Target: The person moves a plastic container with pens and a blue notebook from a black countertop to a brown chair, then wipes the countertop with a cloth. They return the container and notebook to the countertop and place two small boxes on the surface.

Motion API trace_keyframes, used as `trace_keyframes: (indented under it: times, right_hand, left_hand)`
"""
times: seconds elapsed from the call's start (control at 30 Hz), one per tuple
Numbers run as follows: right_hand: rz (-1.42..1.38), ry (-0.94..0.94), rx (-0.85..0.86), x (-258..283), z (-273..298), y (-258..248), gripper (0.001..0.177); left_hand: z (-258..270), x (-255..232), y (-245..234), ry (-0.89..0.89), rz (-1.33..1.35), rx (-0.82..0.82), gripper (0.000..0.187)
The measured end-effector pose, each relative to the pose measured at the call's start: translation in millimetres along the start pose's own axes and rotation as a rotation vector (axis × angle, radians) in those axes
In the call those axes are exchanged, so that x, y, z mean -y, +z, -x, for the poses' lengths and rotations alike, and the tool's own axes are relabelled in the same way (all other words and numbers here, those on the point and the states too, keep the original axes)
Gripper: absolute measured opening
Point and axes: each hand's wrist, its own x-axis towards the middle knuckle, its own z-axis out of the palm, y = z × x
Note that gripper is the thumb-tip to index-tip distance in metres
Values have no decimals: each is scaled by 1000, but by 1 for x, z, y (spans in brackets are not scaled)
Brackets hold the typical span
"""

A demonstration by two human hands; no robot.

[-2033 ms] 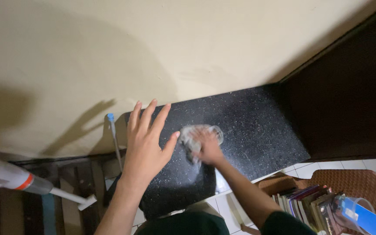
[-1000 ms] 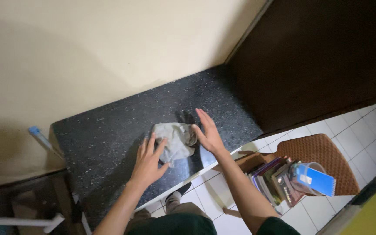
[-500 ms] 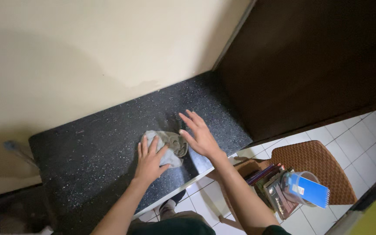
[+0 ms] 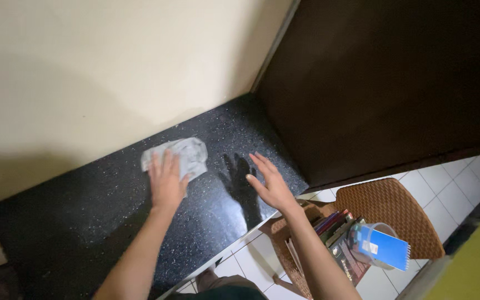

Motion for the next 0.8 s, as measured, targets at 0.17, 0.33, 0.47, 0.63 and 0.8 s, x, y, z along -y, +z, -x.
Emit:
trace_keyframes:
  times: [0.17, 0.33, 0.47, 0.63, 0.8]
  right_hand:
    - [-28, -54, -33, -12, -12, -8, 61]
    - [-71, -66, -64, -16, -29, -13, 60]
    - [-118, -38, -98, -18, -31, -19, 59]
    - [-118, -38, -165, -28, -13, -31, 56]
    - [-125, -65, -263, -41, 6, -45, 52]
  left_hand:
    - [14, -48, 10, 187, -54, 201, 74]
    - [46, -26, -9, 109, -86, 242, 66]
    - [23, -18, -12, -7, -57, 72, 66]
    - [-53, -54, 13, 34, 26, -4, 68]
    - [-100, -124, 44, 221, 44, 91, 71]
